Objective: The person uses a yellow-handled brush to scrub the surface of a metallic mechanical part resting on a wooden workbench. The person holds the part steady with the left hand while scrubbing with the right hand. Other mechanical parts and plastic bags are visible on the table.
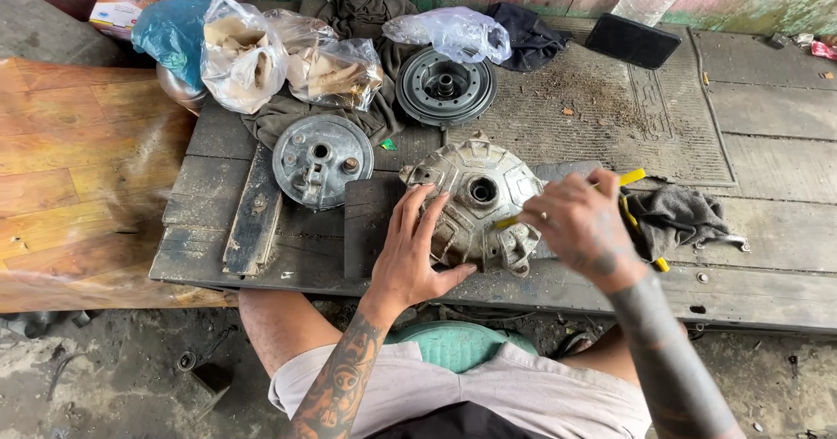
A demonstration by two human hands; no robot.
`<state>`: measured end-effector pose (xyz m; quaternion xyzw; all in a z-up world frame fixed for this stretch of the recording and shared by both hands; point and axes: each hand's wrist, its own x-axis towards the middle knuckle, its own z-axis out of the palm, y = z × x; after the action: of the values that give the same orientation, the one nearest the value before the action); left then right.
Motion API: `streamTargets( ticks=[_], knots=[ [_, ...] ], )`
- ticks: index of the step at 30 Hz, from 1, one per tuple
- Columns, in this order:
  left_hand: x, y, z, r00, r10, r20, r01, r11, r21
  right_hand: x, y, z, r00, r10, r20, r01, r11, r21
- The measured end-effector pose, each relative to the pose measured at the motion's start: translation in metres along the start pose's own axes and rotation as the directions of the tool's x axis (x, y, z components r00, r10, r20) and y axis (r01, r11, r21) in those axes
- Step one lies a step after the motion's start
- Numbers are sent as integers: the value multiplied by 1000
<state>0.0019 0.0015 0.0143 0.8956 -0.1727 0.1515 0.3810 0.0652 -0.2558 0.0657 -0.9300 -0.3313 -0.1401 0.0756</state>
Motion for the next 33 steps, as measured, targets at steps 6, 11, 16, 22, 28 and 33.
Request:
streamTargets(
  ticks=[6, 11, 16, 22, 28, 33],
  knots=[
    [0, -5, 6, 1000, -20, 20, 20, 1000, 13, 1, 5, 5, 997, 47, 56, -51, 995, 87],
    [1, -3, 5, 1000, -16, 20, 16, 1000, 21, 6, -13, -11, 993, 31, 110, -43, 992, 115],
    [-2, -1, 3, 1000, -18, 17, 17, 999, 45, 0, -9, 0, 999, 25, 28, -25, 1000, 5],
    [2, -4, 4, 1000, -21, 6, 21, 999, 30, 7, 1, -13, 997, 77, 29, -79, 994, 74],
    [-2, -3, 4, 999, -27, 29, 27, 999, 31, 7, -12, -4, 997, 54, 55, -58, 997, 58],
    [2, 0, 1, 1000, -28, 10, 28, 999, 17, 4, -25, -5, 997, 25, 74, -28, 999, 35]
  ],
)
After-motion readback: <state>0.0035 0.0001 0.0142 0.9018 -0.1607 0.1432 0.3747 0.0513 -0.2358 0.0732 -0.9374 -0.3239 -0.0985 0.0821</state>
